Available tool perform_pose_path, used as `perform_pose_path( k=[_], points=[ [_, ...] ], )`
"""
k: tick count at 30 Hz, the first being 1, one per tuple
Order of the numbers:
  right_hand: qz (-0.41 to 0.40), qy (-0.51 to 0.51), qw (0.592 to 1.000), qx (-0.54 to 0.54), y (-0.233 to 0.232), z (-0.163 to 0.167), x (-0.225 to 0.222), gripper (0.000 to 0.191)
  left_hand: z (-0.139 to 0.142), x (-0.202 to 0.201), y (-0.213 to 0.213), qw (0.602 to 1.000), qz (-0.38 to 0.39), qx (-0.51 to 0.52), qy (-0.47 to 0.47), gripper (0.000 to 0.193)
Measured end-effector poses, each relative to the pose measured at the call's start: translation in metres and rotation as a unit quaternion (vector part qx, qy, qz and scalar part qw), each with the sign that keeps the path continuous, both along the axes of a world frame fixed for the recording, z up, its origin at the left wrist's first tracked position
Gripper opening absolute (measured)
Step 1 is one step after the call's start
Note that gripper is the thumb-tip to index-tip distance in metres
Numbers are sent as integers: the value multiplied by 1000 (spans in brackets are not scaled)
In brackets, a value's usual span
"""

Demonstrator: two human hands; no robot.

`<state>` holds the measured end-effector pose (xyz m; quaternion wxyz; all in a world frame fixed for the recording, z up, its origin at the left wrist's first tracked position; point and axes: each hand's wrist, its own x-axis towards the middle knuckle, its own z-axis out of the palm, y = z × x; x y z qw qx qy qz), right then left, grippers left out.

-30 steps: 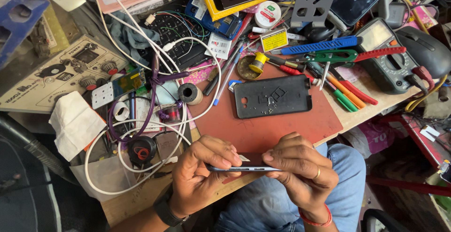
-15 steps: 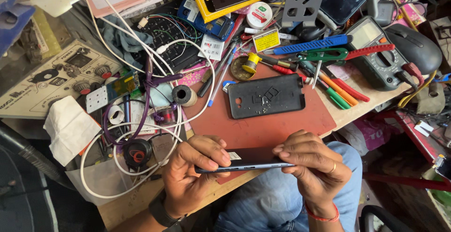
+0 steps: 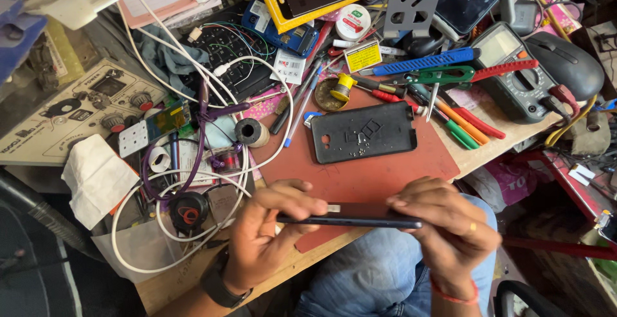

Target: The person cleans the interior of a disassembled smartphone chassis with a blue plastic tool, then places a black back cover onto the chassis. They remove the cover, insert a SIM tray, and use a red-handled screwdriver to tighten screws on the chassis. The person continues to adjust and secure components inside the phone frame.

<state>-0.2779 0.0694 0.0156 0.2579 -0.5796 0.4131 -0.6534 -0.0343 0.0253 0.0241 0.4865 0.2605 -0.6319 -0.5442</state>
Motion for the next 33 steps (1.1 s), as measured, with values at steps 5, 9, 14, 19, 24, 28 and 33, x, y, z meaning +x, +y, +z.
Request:
perform_pose_path(
  k=[5,9,14,19,24,28,33],
  points=[
    [11,159,987,-28,-3,40,-9,27,22,-6,3,964,21,-165,-207,34],
    [48,187,979,-67,-3,52,12,29,31,-8,15,972,9,-180,-151,32],
    [72,87,993,-30,1,45,39,32,37,3,23,983,49,-153,-94,17],
    [58,50,996,-36,7,33,48,27,41,8,26,981,34,-177,-76,19],
    [72,43,996,-32,11,28,54,26,42,9,30,981,55,-170,-71,22],
    [73,22,997,-24,12,26,60,27,42,11,31,980,72,-172,-72,20],
    [98,-24,995,5,14,22,63,29,42,11,31,981,80,-163,-70,17]
  ],
)
